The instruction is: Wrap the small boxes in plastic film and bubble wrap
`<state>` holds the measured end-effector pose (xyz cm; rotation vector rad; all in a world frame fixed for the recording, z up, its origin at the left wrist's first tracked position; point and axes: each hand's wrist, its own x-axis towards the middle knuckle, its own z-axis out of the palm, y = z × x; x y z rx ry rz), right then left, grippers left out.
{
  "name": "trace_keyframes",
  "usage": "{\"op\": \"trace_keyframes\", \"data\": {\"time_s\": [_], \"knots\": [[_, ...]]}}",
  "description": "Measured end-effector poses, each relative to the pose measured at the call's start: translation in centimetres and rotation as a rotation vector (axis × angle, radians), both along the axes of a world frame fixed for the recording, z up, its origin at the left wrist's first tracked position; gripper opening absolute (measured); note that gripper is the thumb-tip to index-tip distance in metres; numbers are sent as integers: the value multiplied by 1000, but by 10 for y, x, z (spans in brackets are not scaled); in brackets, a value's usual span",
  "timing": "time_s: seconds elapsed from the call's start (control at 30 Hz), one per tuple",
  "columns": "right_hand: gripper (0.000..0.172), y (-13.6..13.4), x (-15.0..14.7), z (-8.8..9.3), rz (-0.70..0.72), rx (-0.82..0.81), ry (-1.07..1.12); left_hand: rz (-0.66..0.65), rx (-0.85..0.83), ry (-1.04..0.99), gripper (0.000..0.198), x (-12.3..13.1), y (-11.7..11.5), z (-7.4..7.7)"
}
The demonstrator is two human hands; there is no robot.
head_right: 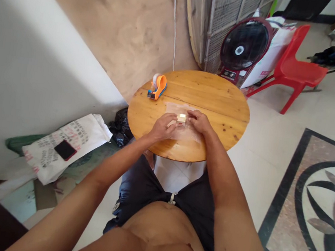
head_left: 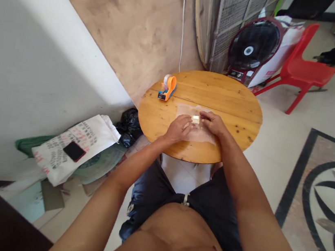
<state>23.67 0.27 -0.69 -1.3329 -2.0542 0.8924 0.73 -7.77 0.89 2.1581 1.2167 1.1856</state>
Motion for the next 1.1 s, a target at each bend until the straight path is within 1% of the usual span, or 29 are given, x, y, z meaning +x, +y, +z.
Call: {"op": "trace_keyframes", "data": {"time_s": [0.1, 0.17, 0.3, 0.43, 0.67, 0.73, 0.87, 1.1], "knots": [[48, -2, -2, -2, 4, 48, -60, 2, -62, 73, 35, 5, 22, -10], [48, -3, -3, -3, -1, 70, -98, -11, -98, 77, 42, 9, 31, -18], [51, -2, -2, -5, 25, 99, -147, -22, -156, 8, 50, 14, 35, -31], [53, -3, -3, -4, 35, 106, -185, -31, -213, -50, 54, 15, 35, -38], [55, -4, -4, -4, 43, 130, -252, -21, -261, -38, 50, 12, 34, -39], [56, -3, -4, -6, 44, 132, -246, -15, -268, -30, 49, 12, 33, -39], [54, -2, -3, -9, 28, 107, -214, -45, -262, -52, 47, 12, 32, -39], [52, -3, -4, -6, 21, 112, -240, -37, -268, -30, 48, 10, 31, -35]]}}
